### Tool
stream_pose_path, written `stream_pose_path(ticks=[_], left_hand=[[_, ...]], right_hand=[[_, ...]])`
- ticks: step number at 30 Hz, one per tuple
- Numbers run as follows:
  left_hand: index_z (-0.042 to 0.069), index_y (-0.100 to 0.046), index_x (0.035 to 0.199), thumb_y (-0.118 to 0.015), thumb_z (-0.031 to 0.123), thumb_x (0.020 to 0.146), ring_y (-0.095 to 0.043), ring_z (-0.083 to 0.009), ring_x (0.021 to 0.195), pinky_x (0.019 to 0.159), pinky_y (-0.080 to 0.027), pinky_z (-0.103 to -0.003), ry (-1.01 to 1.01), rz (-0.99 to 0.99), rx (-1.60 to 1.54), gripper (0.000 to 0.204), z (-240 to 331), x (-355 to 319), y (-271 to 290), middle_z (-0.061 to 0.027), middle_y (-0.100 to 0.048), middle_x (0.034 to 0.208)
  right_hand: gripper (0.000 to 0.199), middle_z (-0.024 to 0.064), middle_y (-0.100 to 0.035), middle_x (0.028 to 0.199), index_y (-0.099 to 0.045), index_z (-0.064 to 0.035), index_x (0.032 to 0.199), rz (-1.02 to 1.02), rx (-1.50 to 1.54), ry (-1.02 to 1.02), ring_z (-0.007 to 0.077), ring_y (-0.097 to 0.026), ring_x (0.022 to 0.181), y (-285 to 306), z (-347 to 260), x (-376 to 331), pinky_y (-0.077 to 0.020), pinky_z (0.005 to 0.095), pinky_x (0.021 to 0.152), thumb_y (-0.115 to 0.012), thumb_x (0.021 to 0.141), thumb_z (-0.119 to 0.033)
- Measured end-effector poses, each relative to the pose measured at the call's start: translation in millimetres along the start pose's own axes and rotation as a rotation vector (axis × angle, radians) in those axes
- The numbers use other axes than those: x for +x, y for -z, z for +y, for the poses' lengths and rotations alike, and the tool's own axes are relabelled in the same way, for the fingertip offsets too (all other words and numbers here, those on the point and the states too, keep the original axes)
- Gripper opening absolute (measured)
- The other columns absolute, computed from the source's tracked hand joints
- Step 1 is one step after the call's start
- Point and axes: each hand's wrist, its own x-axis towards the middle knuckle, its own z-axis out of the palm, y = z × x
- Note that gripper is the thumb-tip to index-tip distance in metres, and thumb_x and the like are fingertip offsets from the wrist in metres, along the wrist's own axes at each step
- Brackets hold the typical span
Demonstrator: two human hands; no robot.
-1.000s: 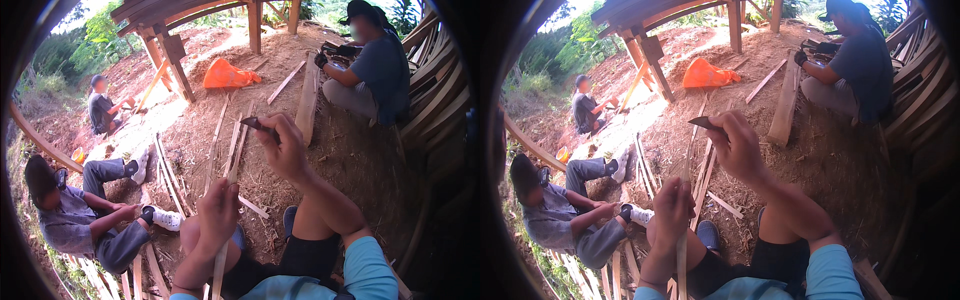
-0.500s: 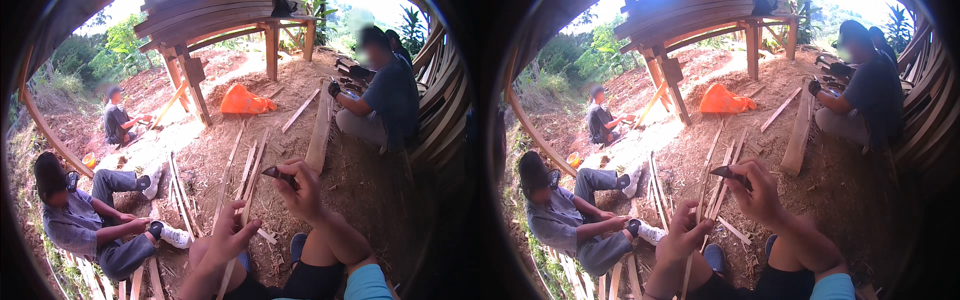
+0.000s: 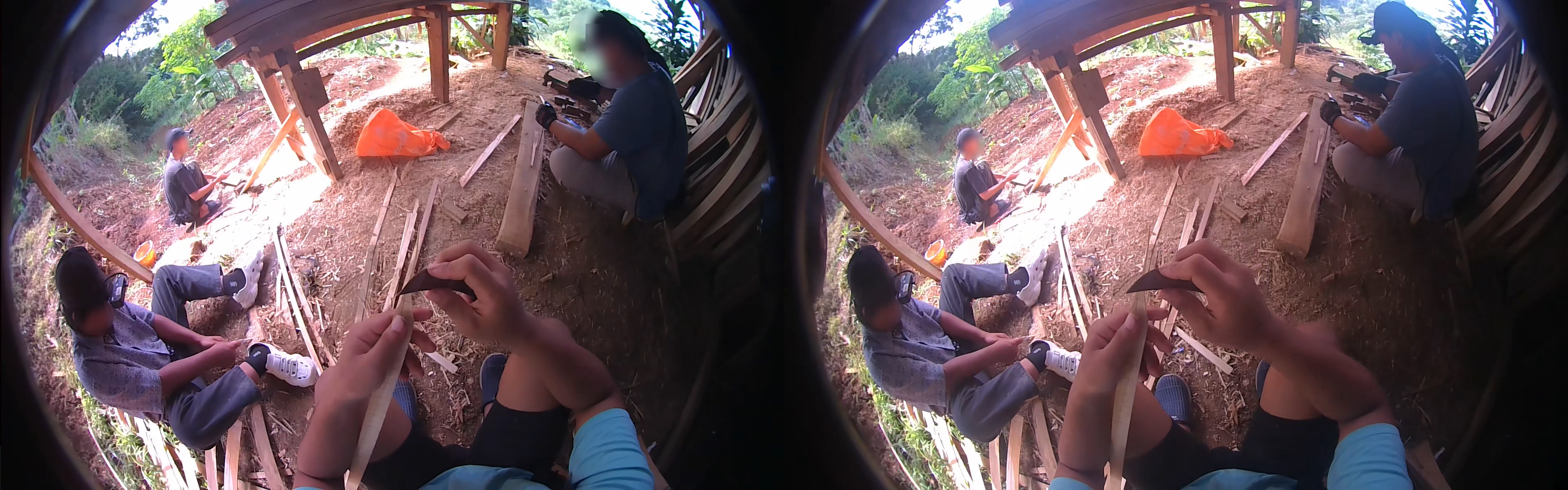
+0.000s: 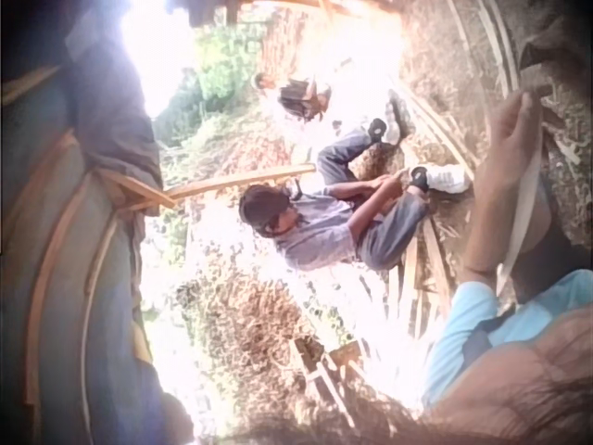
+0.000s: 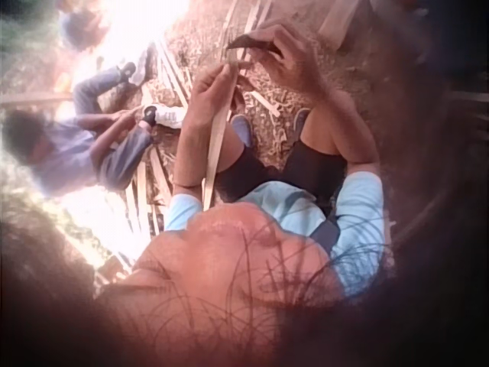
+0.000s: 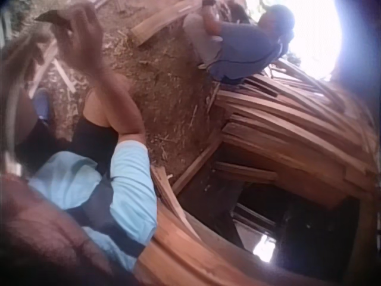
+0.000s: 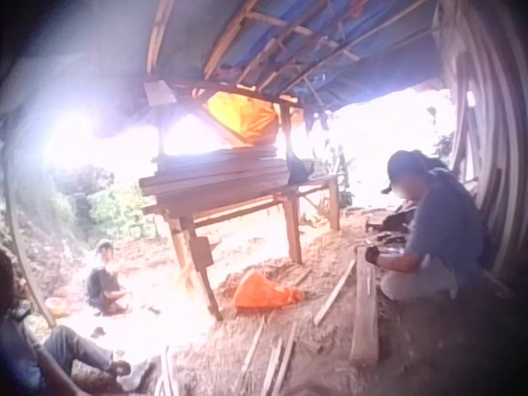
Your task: The person sits on the ground and uses a knife to shave thin strips from a long, thin piece of wood. They hold the wood in their left hand and the knife in their right, repeatedly scraping the blade along the wood's length to produce shavings.
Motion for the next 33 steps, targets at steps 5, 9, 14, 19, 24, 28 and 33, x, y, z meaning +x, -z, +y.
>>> stream_pose_path(ticks=[5,9,14,19,24,28,33], left_hand=[[0.001,-0.056,0.116,-0.042,0.033,0.099,-0.057,-0.01,0.047,0.044,-0.043,-0.019,-0.027,-0.039,0.023,0.039,-1.4,0.1,2.2,-0.0093,-0.064,0.069],[0.002,-0.054,0.119,-0.039,0.032,0.1,-0.057,-0.0085,0.049,0.047,-0.045,-0.018,-0.01,-0.094,0.05,0.039,-4.2,2.6,8.1,-0.0059,-0.064,0.069],[0.003,-0.056,0.118,-0.039,0.032,0.1,-0.056,-0.007,0.049,0.047,-0.045,-0.018,0.012,-0.038,0.077,0.038,-2.3,-1.1,6.1,-0.0057,-0.064,0.068],[0.003,-0.057,0.117,-0.038,0.029,0.1,-0.055,-0.0065,0.048,0.046,-0.044,-0.018,0.023,-0.039,0.111,0.037,-3.6,-0.2,5.0,-0.005,-0.063,0.066],[0.002,-0.057,0.116,-0.038,0.027,0.1,-0.054,-0.0063,0.047,0.045,-0.043,-0.018,0.008,-0.012,0.156,0.035,-3.1,1.5,1.9,-0.0035,-0.06,0.063],[0.002,-0.058,0.115,-0.039,0.026,0.1,-0.053,-0.006,0.046,0.044,-0.042,-0.018,-0.035,0.004,0.16,0.034,-5.8,3.7,2.1,-0.0025,-0.058,0.06],[0.002,-0.059,0.112,-0.039,0.025,0.1,-0.051,-0.0057,0.045,0.043,-0.042,-0.018,-0.066,0.038,0.147,0.033,-5.8,3.0,-0.1,-0.0012,-0.056,0.058]], right_hand=[[0.018,0.0114,-0.058,0.088,-0.057,-0.0036,0.095,0.03,-0.003,-0.104,0.0259,-0.063,0.076,-2.1,-6.1,-1.4,-0.0509,0.0337,0.062,-0.068,0.08,-0.007],[0.017,0.0116,-0.058,0.087,-0.058,-0.0035,0.093,0.002,-0.093,0.017,0.0273,-0.063,0.073,-7.5,-9.5,-3.0,-0.0507,0.0344,0.06,-0.068,0.08,-0.006],[0.017,0.0118,-0.058,0.087,-0.057,-0.003,0.093,0.099,-0.072,-0.061,0.0288,-0.062,0.072,-3.2,4.9,-0.8,-0.0502,0.0345,0.059,-0.067,0.08,-0.005],[0.018,0.0117,-0.058,0.087,-0.057,-0.0034,0.094,0.074,-0.135,-0.031,0.0263,-0.063,0.072,4.4,6.6,0.9,-0.0513,0.0348,0.059,-0.068,0.08,-0.006],[0.017,0.0111,-0.058,0.086,-0.057,-0.0038,0.092,0.061,-0.096,-0.059,0.0273,-0.063,0.073,0.5,0.5,-0.7,-0.0514,0.0358,0.06,-0.068,0.08,-0.007],[0.016,0.0112,-0.058,0.086,-0.057,-0.0037,0.092,0.033,-0.071,-0.044,0.0286,-0.063,0.073,-1.2,-0.8,-4.3,-0.0503,0.036,0.059,-0.067,0.08,-0.007],[0.018,0.0115,-0.058,0.086,-0.056,-0.0041,0.094,0.093,-0.12,-0.12,0.0302,-0.063,0.073,4.2,10.1,-0.6,-0.0499,0.0378,0.059,-0.067,0.081,-0.007]])
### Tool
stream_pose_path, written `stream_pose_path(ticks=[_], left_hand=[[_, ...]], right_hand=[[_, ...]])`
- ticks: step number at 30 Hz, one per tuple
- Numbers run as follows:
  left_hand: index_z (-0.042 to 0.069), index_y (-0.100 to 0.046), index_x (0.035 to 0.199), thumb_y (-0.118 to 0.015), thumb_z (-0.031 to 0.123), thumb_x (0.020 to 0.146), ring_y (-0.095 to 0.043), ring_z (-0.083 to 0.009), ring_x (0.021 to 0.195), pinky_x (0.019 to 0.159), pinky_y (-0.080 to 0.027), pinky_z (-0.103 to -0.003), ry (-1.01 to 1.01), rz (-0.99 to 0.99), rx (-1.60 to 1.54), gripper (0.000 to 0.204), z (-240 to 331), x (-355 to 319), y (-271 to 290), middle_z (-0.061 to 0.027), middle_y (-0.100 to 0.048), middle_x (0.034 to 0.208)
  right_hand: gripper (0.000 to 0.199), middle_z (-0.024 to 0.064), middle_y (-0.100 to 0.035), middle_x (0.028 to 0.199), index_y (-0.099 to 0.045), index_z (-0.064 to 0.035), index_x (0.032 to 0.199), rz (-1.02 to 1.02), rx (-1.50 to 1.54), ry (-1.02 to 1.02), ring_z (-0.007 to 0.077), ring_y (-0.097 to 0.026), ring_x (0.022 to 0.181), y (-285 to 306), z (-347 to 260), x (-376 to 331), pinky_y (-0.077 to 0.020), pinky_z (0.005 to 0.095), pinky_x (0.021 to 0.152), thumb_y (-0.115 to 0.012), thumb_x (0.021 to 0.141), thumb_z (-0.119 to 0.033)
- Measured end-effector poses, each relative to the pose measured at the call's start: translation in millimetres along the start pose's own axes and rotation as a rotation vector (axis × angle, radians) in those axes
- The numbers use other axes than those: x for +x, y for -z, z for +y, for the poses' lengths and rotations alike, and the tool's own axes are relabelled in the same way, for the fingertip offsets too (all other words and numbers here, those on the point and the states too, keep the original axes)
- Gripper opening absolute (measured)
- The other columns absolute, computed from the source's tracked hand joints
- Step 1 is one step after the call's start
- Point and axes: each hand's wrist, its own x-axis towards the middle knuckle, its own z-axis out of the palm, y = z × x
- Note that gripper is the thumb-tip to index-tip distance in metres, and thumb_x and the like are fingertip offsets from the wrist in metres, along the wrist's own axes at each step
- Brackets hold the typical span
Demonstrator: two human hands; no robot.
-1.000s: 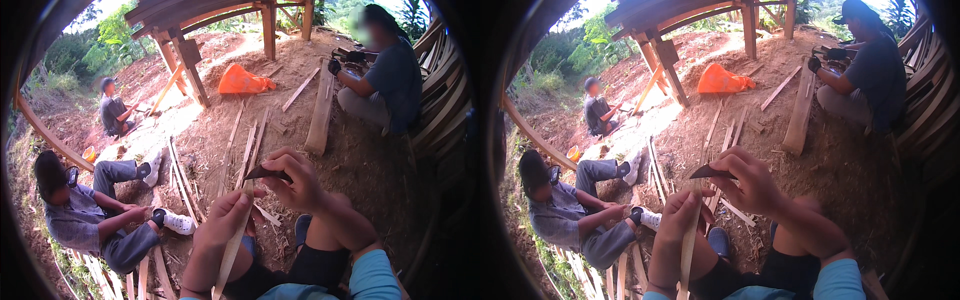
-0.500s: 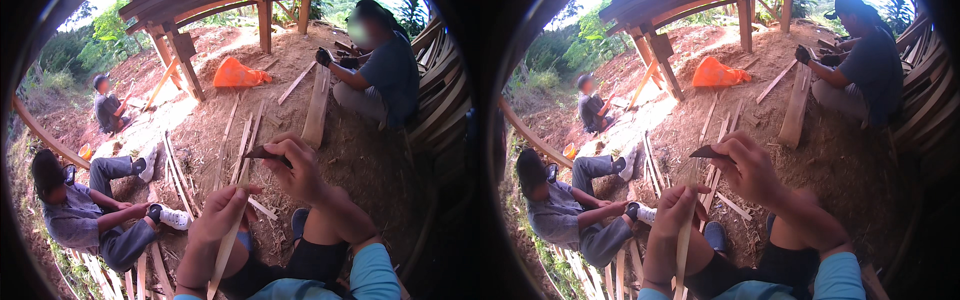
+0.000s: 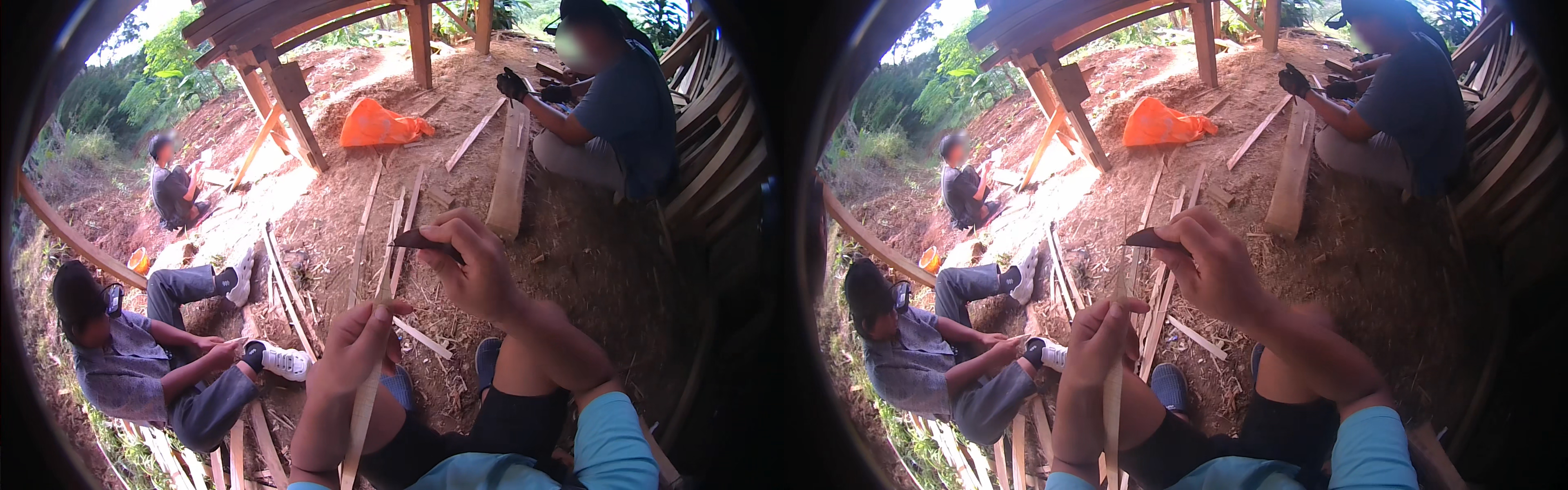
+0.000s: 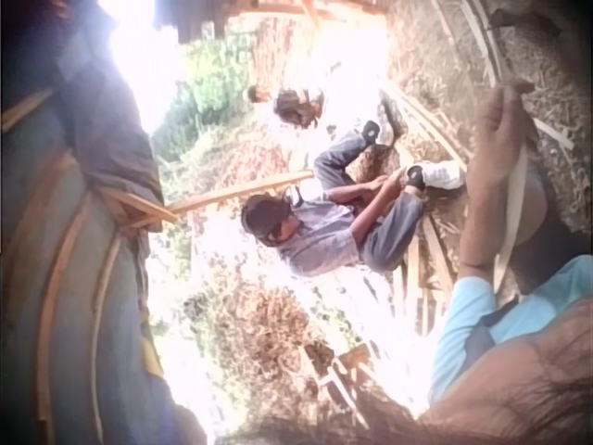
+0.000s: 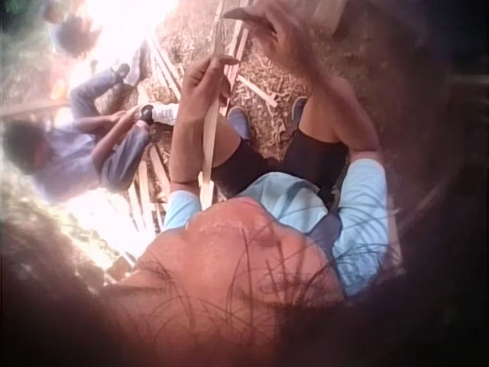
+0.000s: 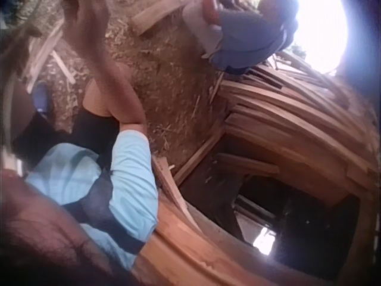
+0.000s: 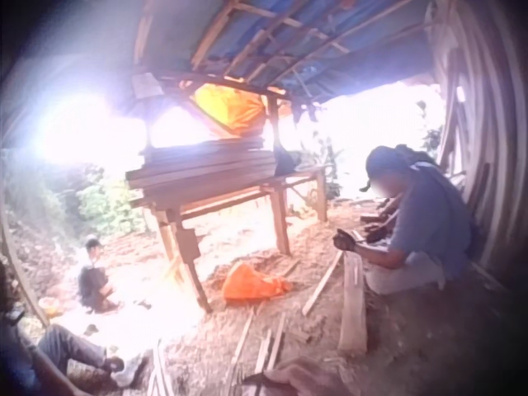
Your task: The person sits on the ground and uses a knife to shave thin strips from a long, thin piece of wood. They hold the wood in their left hand and the knife in their right, repeatedly scraping the blade along the wood's length to produce shavings.
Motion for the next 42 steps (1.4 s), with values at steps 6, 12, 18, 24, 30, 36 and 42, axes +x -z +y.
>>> stream_pose_path(ticks=[6,12,18,24,30,36,42], left_hand=[[0.001,-0.059,0.111,-0.039,0.025,0.1,-0.052,-0.006,0.045,0.043,-0.041,-0.018,0.015,-0.004,0.01,0.034,0.3,0.1,-1.7,-0.0004,-0.056,0.057],[0.002,-0.059,0.112,-0.039,0.026,0.1,-0.052,-0.0057,0.045,0.044,-0.041,-0.018,0.042,0.007,0.011,0.034,1.0,0.1,-3.8,-0.0001,-0.055,0.058],[0.003,-0.059,0.112,-0.04,0.026,0.1,-0.051,-0.0055,0.045,0.044,-0.041,-0.018,0.067,0.023,0.048,0.032,0.6,-1.2,-4.7,-0.0002,-0.056,0.059],[0.003,-0.059,0.112,-0.04,0.025,0.1,-0.051,-0.0054,0.045,0.044,-0.041,-0.018,0.039,0.027,0.037,0.031,-2.1,-0.6,-0.5,-0.0002,-0.055,0.058],[0.003,-0.058,0.113,-0.042,0.027,0.1,-0.052,-0.0049,0.045,0.043,-0.041,-0.017,0.069,0.032,0.013,0.031,-3.0,0.4,-0.2,0.0001,-0.056,0.059],[0.003,-0.058,0.113,-0.043,0.027,0.099,-0.052,-0.005,0.045,0.042,-0.041,-0.017,0.053,0.011,0.002,0.031,-3.0,4.9,-0.3,0.0002,-0.055,0.06],[0.004,-0.058,0.112,-0.043,0.028,0.099,-0.053,-0.0047,0.046,0.042,-0.041,-0.017,0.031,0.017,-0.025,0.03,-8.3,0.4,10.2,0.0005,-0.056,0.06]], right_hand=[[0.019,0.0116,-0.058,0.085,-0.056,-0.0037,0.094,0.009,0.03,0.06,0.0298,-0.063,0.074,-6.8,-0.5,-3.0,-0.0501,0.0366,0.059,-0.068,0.079,-0.007],[0.018,0.012,-0.057,0.085,-0.056,-0.0035,0.094,0.008,0.07,0.041,0.0293,-0.062,0.072,-7.8,-2.7,-2.6,-0.0492,0.0368,0.06,-0.068,0.08,-0.008],[0.018,0.0116,-0.057,0.084,-0.057,-0.0037,0.094,-0.018,0.023,0.019,0.0294,-0.061,0.072,-4.0,-6.1,-5.4,-0.049,0.036,0.06,-0.068,0.08,-0.007],[0.017,0.0115,-0.057,0.084,-0.057,-0.0025,0.093,-0.127,0.085,0.066,0.0276,-0.062,0.072,-5.9,-10.9,-7.7,-0.0489,0.0357,0.061,-0.067,0.08,-0.006],[0.016,0.0117,-0.058,0.086,-0.057,-0.0022,0.094,-0.142,0.037,0.013,0.0271,-0.062,0.073,-7.8,-13.5,-10.0,-0.0496,0.0343,0.061,-0.067,0.081,-0.006],[0.017,0.0124,-0.059,0.088,-0.057,-0.0029,0.093,-0.146,-0.002,-0.001,0.0279,-0.063,0.077,-5.9,-17.5,-7.9,-0.0502,0.0341,0.064,-0.068,0.081,-0.008],[0.019,0.0142,-0.057,0.09,-0.054,-0.0031,0.097,-0.131,-0.054,0.03,0.0297,-0.06,0.076,-18.2,-9.5,-0.7,-0.0483,0.0364,0.063,-0.065,0.082,-0.008]])
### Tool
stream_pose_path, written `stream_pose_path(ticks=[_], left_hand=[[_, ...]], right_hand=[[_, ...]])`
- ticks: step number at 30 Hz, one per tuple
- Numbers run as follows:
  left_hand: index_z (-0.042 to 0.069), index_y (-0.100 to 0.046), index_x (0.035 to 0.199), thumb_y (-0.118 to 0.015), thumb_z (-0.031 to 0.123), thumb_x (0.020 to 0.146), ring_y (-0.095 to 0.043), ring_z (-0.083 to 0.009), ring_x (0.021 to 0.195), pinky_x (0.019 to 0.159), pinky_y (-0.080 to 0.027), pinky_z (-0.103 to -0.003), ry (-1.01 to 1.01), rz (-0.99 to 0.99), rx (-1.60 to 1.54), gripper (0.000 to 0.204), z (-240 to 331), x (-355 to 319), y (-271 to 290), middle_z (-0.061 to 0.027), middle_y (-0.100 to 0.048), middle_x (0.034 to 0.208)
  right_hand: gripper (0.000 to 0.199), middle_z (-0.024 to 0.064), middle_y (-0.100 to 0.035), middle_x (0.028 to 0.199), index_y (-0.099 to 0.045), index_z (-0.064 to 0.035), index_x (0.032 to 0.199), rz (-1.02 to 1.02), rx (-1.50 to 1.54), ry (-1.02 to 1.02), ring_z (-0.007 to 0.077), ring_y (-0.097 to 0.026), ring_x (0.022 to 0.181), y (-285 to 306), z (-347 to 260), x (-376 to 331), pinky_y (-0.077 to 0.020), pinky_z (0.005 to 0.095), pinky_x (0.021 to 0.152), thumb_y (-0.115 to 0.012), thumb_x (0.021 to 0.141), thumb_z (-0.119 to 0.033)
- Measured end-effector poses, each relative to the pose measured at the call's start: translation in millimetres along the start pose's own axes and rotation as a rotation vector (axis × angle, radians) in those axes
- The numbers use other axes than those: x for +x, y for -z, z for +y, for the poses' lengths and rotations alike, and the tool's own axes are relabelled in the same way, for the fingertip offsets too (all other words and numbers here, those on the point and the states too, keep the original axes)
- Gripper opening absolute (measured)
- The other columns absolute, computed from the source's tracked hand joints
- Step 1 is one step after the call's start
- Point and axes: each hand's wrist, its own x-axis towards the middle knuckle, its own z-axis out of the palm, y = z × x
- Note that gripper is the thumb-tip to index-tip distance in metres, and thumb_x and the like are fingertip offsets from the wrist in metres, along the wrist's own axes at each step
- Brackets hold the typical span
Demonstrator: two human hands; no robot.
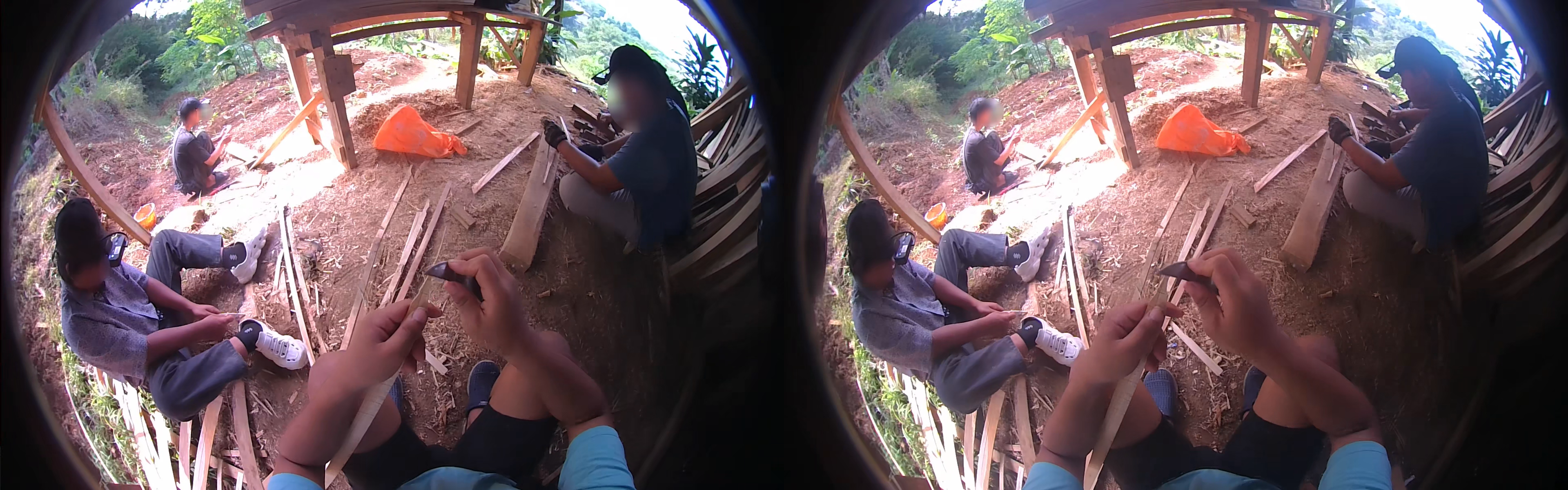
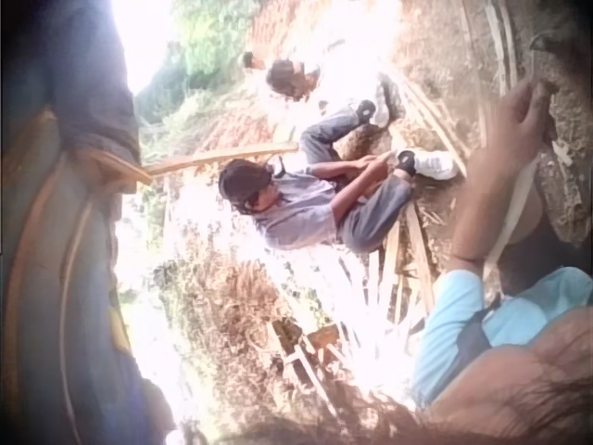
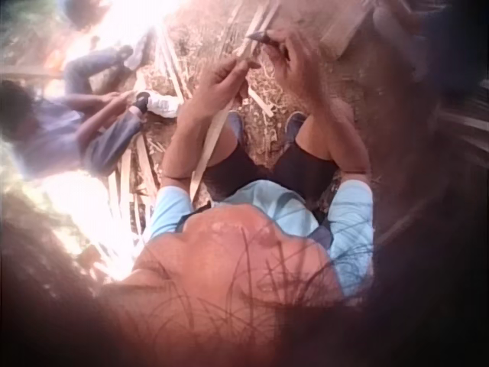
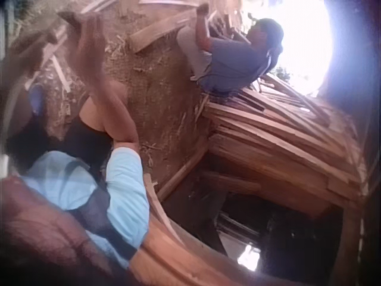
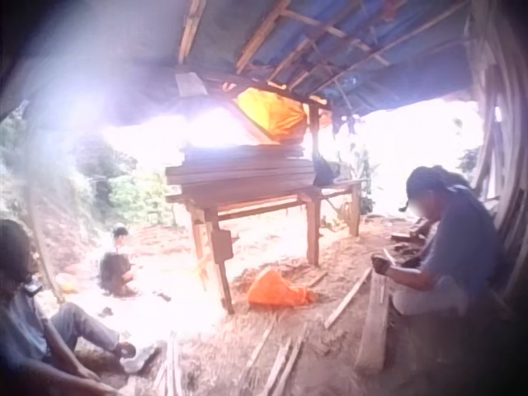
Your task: The person sits on the ground and uses a knife to shave thin strips from a long, thin piece of wood. They hold the wood in their left hand and the knife in their right, repeatedly scraping the blade along the wood's length to produce shavings.
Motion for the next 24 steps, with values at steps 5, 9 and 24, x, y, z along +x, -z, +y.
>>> stream_pose_path(ticks=[5,9,24], left_hand=[[0.007,-0.058,0.113,-0.043,0.033,0.099,-0.053,-0.0042,0.047,0.044,-0.044,-0.019,-0.057,-0.048,0.013,0.033,-16.1,0.9,9.2,0.0023,-0.052,0.058],[0.006,-0.057,0.101,-0.045,0.034,0.098,-0.051,-0.0055,0.047,0.043,-0.042,-0.021,-0.122,-0.045,0.007,0.03,-11.1,0.6,0.9,0.0022,-0.051,0.058],[0.005,-0.056,0.106,-0.044,0.025,0.099,-0.05,-0.0051,0.046,0.041,-0.039,-0.019,-0.029,0.085,0.009,0.024,-4.3,-2.2,5.6,0.0011,-0.051,0.057]], right_hand=[[0.012,0.0143,-0.055,0.091,-0.051,-0.0032,0.096,-0.011,0.035,-0.058,0.0282,-0.055,0.079,-16.4,-3.2,-9.8,-0.0453,0.0368,0.068,-0.058,0.087,-0.006],[0.015,0.0151,-0.053,0.095,-0.05,-0.0014,0.101,-0.053,0.028,-0.048,0.0254,-0.055,0.085,-11.1,-9.6,-24.7,-0.0447,0.0361,0.073,-0.056,0.088,-0.006],[0.014,0.0134,-0.057,0.088,-0.055,-0.0034,0.096,-0.157,0.036,-0.026,0.0328,-0.06,0.078,-16.2,-18.6,-11.4,-0.0482,0.0397,0.064,-0.059,0.083,-0.003]])
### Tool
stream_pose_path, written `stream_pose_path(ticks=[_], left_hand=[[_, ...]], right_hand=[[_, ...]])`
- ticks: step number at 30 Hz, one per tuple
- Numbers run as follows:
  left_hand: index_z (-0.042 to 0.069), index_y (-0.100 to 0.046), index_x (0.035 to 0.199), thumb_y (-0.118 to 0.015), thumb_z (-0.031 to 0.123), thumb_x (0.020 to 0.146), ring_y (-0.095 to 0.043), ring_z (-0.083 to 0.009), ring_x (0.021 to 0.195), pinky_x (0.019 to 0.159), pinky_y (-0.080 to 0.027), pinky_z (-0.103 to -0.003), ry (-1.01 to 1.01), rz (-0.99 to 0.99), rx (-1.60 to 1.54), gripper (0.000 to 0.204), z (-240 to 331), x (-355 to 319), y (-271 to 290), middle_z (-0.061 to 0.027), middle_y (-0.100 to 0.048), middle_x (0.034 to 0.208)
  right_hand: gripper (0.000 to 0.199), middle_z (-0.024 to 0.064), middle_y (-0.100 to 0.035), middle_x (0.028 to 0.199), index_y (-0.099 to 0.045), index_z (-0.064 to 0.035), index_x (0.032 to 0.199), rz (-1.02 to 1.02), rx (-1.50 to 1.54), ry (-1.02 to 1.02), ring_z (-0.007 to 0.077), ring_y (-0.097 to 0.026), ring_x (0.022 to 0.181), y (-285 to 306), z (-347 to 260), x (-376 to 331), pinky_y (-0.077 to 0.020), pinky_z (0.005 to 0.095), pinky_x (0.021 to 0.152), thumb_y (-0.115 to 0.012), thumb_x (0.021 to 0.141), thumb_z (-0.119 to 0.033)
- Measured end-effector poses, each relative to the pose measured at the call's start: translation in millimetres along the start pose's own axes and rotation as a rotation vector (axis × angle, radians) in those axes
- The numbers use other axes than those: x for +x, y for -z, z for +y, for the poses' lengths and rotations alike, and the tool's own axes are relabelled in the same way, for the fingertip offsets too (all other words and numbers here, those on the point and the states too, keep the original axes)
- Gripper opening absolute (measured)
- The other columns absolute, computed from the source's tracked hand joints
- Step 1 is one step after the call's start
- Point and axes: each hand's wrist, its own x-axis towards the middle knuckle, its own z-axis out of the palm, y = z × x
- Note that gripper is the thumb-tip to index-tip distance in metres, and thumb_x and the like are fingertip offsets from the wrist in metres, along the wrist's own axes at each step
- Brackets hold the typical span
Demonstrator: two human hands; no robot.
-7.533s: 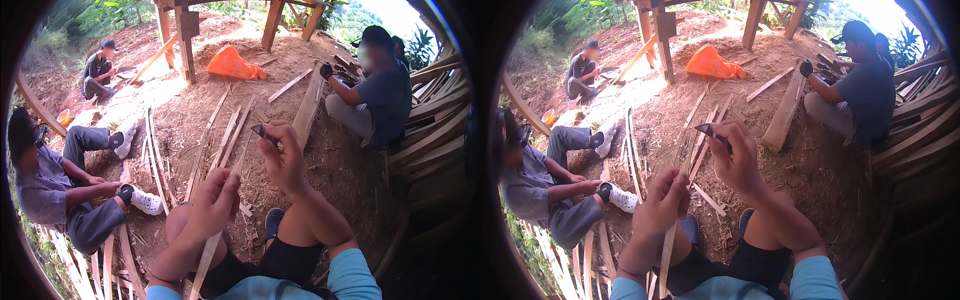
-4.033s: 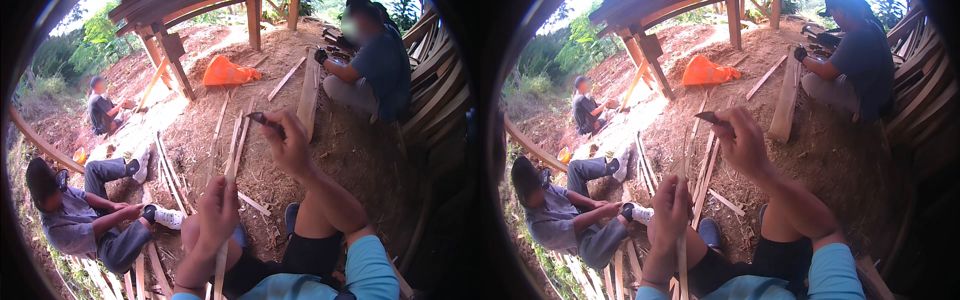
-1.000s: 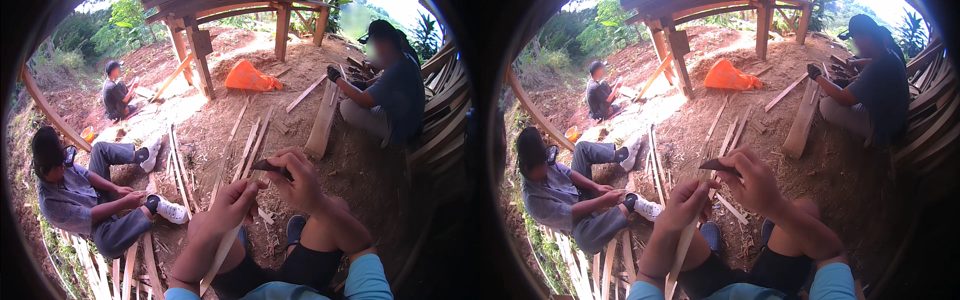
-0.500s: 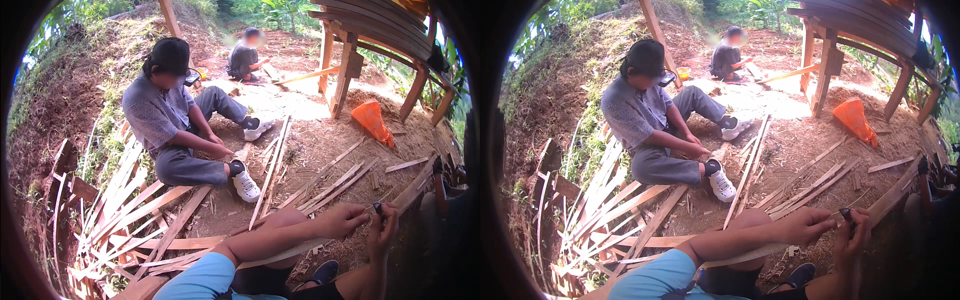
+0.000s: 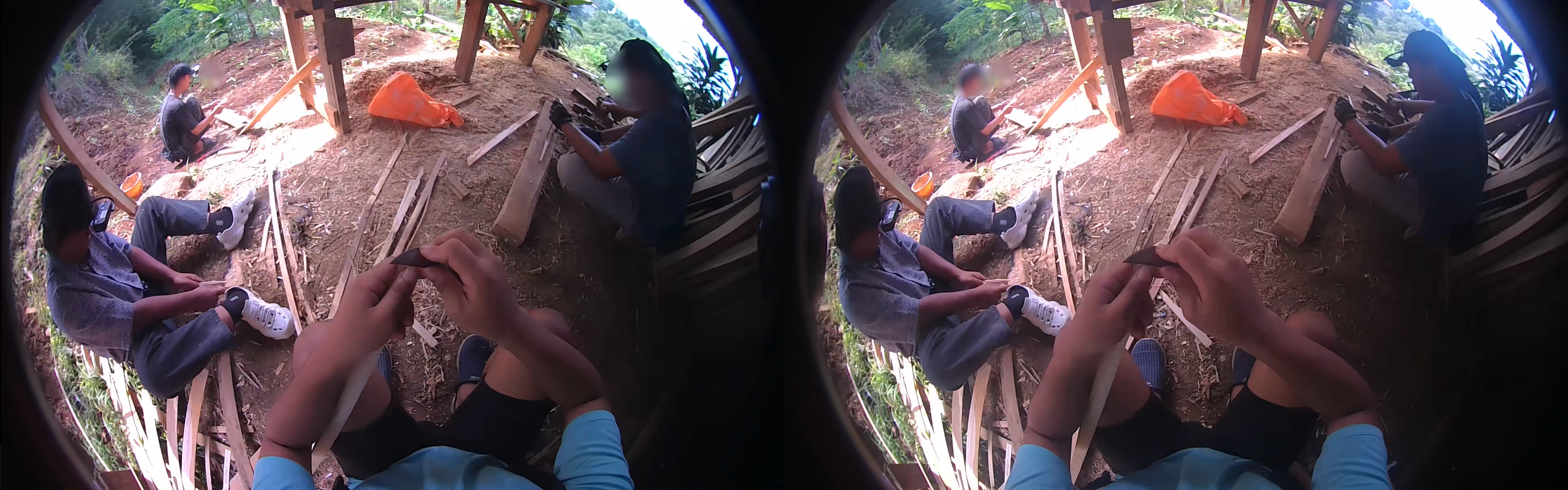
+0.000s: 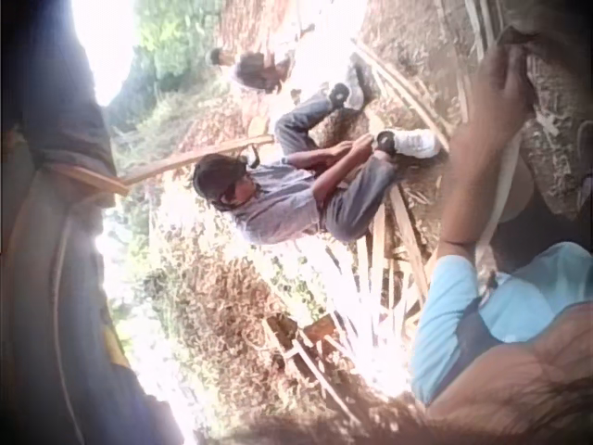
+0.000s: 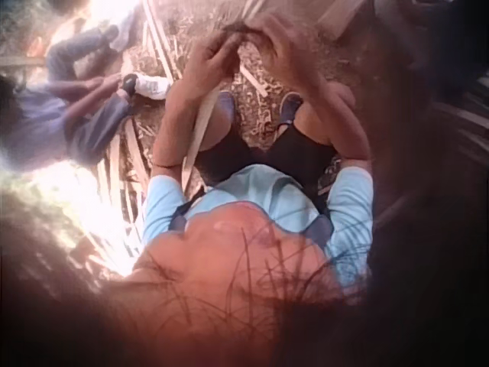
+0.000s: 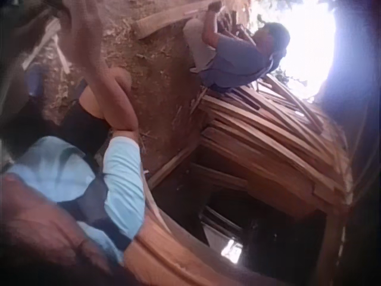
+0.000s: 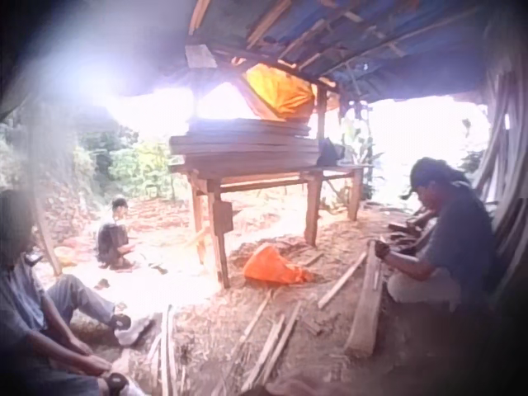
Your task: The person sits on the ground and uses a knife to shave thin strips from a long, thin piece of wood. They hold the wood in their left hand and the knife in their right, repeatedly scraping the blade along the wood's length to produce shavings.
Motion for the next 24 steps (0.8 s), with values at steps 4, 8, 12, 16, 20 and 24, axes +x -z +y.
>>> stream_pose_path(ticks=[4,8,12,16,20,24], left_hand=[[0.004,-0.055,0.109,-0.042,0.023,0.1,-0.047,-0.005,0.043,0.04,-0.037,-0.019,0.018,-0.001,-0.002,0.025,5.5,1.1,-5.2,0.0017,-0.049,0.056],[0.003,-0.054,0.108,-0.041,0.023,0.1,-0.046,-0.0051,0.042,0.039,-0.036,-0.019,-0.008,-0.005,0.001,0.025,6.2,1.0,-2.1,0.0015,-0.049,0.056],[0.003,-0.054,0.108,-0.042,0.024,0.1,-0.047,-0.0056,0.042,0.039,-0.036,-0.019,-0.005,0.009,0.008,0.025,3.4,-0.1,-0.7,0.0005,-0.05,0.056],[0.003,-0.054,0.108,-0.042,0.025,0.1,-0.05,-0.0068,0.043,0.039,-0.038,-0.019,-0.012,0.005,0.065,0.026,3.0,-2.8,-4.6,-0.0009,-0.052,0.056],[0.003,-0.055,0.105,-0.043,0.024,0.099,-0.049,-0.0068,0.043,0.039,-0.037,-0.02,-0.029,0.022,0.062,0.025,2.9,-3.6,-8.2,-0.0004,-0.051,0.056],[0.002,-0.056,0.101,-0.046,0.02,0.099,-0.046,-0.005,0.041,0.037,-0.035,-0.02,-0.023,0.055,0.048,0.022,4.6,-2.7,-11.1,0.001,-0.049,0.053]], right_hand=[[0.013,0.0125,-0.056,0.086,-0.055,-0.0037,0.096,0.018,0.006,-0.015,0.0326,-0.06,0.075,4.1,7.9,-0.9,-0.0482,0.0393,0.062,-0.059,0.084,-0.005],[0.012,0.012,-0.056,0.085,-0.056,-0.0039,0.096,0.027,0.025,-0.014,0.0323,-0.061,0.074,2.5,11.1,3.5,-0.0484,0.0391,0.06,-0.059,0.085,-0.007],[0.011,0.0127,-0.056,0.085,-0.055,-0.0036,0.096,-0.027,0.012,-0.005,0.0322,-0.061,0.073,-5.4,0.9,-2.2,-0.0486,0.039,0.06,-0.058,0.085,-0.005],[0.012,0.013,-0.057,0.086,-0.055,-0.0036,0.096,0.06,-0.005,-0.014,0.0324,-0.061,0.073,2.1,8.8,11.3,-0.0487,0.0391,0.06,-0.059,0.085,-0.006],[0.012,0.0138,-0.057,0.086,-0.055,-0.0027,0.095,0.017,0.077,0.007,0.0324,-0.061,0.073,-3.4,-2.9,0.3,-0.0484,0.0394,0.061,-0.059,0.085,-0.006],[0.013,0.0139,-0.058,0.085,-0.055,-0.0024,0.096,0.061,0.08,-0.028,0.033,-0.061,0.075,3.2,12.2,8.0,-0.0482,0.0388,0.061,-0.06,0.084,-0.006]])
